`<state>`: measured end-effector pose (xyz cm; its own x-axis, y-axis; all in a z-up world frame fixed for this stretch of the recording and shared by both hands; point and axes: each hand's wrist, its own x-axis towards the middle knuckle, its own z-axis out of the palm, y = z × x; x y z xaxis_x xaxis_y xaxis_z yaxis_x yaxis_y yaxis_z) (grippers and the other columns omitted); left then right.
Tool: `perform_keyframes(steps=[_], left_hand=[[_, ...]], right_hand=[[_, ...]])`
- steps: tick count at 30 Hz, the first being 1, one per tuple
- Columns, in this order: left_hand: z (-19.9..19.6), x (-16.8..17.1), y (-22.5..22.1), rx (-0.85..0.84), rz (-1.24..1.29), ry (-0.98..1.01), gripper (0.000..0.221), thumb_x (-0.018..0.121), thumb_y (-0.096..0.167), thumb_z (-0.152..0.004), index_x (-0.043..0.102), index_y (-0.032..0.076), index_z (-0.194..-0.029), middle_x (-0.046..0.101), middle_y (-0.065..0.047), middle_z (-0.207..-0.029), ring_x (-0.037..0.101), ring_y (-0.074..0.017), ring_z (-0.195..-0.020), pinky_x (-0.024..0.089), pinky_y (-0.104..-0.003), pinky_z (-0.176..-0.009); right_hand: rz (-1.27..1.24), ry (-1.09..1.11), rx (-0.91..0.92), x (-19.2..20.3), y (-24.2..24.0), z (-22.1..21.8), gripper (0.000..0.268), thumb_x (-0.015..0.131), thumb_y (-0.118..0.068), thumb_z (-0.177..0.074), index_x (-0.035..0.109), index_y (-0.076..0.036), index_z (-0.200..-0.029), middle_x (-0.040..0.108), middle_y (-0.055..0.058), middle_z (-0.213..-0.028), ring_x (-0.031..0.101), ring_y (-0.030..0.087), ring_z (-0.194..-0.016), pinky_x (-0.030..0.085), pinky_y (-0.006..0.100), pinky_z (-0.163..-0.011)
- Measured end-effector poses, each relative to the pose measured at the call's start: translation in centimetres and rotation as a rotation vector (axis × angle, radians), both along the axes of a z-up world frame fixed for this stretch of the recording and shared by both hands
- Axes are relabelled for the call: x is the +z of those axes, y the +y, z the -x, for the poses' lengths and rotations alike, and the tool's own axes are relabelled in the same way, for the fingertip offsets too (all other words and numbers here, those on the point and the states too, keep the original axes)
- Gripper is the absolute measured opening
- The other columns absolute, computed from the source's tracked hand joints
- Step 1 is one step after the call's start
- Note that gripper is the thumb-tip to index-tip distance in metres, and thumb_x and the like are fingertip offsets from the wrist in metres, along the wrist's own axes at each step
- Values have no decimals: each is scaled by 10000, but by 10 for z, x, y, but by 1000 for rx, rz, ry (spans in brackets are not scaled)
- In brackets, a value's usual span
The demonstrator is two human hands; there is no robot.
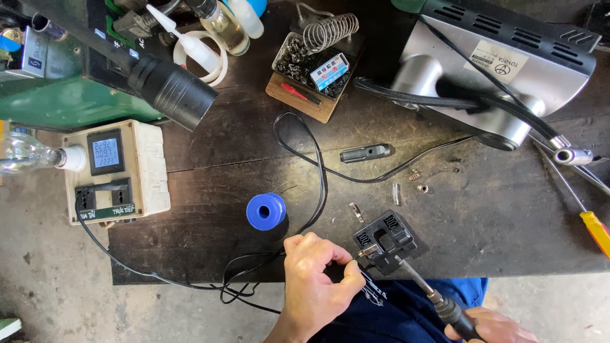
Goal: Stripping insulation from wires, twisting them together, and soldering the joint to a connector on a workbench.
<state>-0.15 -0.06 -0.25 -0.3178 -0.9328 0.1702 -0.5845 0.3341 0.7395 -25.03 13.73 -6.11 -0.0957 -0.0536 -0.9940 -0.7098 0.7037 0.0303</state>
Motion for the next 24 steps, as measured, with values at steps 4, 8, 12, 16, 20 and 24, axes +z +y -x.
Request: perform_keyframes(steps=[4,8,12,16,20,24], left_hand=[[0,-1,0,4,14,8,179,695,75,-635,561,193,-629,563,139,-617,512,-83,-598,360,-320,-794],[0,-2,0,5,23,7,172,690,78,-634,564,194,-632,560,136,-618,508,-84,-593,360,-316,-794],[1,0,0,4,21,7,174,690,70,-633,565,192,-631,569,140,-618,515,-79,-596,363,-314,-797],[0,-1,0,8,17,1,175,697,85,-634,564,198,-630,562,138,-617,511,-89,-596,364,-317,-791],[0,-1,1,11,11,10,180,697,79,-634,563,199,-629,564,135,-618,510,-85,-594,361,-318,-793],[1,0,1,12,17,11,181,694,72,-633,562,196,-627,562,135,-617,506,-86,-593,362,-316,-794]], right_hand=[[-107,224,36,-101,44,-1,132,756,-469,-715,698,-351,-715,707,-139,-825,745,-16,-802,515,197,-889],[-32,47,91,-37,23,3,91,616,-430,-730,701,-416,-700,709,-224,-938,739,-102,-889,517,119,-844],[79,-34,67,-20,26,8,201,636,-425,-794,835,-442,-820,753,-278,-1085,727,-157,-1097,504,53,-1025],[70,92,-57,-20,25,7,180,758,-455,-831,892,-418,-946,796,-250,-1110,757,-128,-1091,515,71,-1022],[51,63,-137,-29,30,11,197,836,-433,-830,888,-355,-1004,806,-171,-1115,784,-67,-1074,526,124,-1027],[265,-36,-27,-58,72,24,205,784,-472,-819,927,-483,-967,794,-268,-1129,782,-139,-1125,546,73,-1081]])
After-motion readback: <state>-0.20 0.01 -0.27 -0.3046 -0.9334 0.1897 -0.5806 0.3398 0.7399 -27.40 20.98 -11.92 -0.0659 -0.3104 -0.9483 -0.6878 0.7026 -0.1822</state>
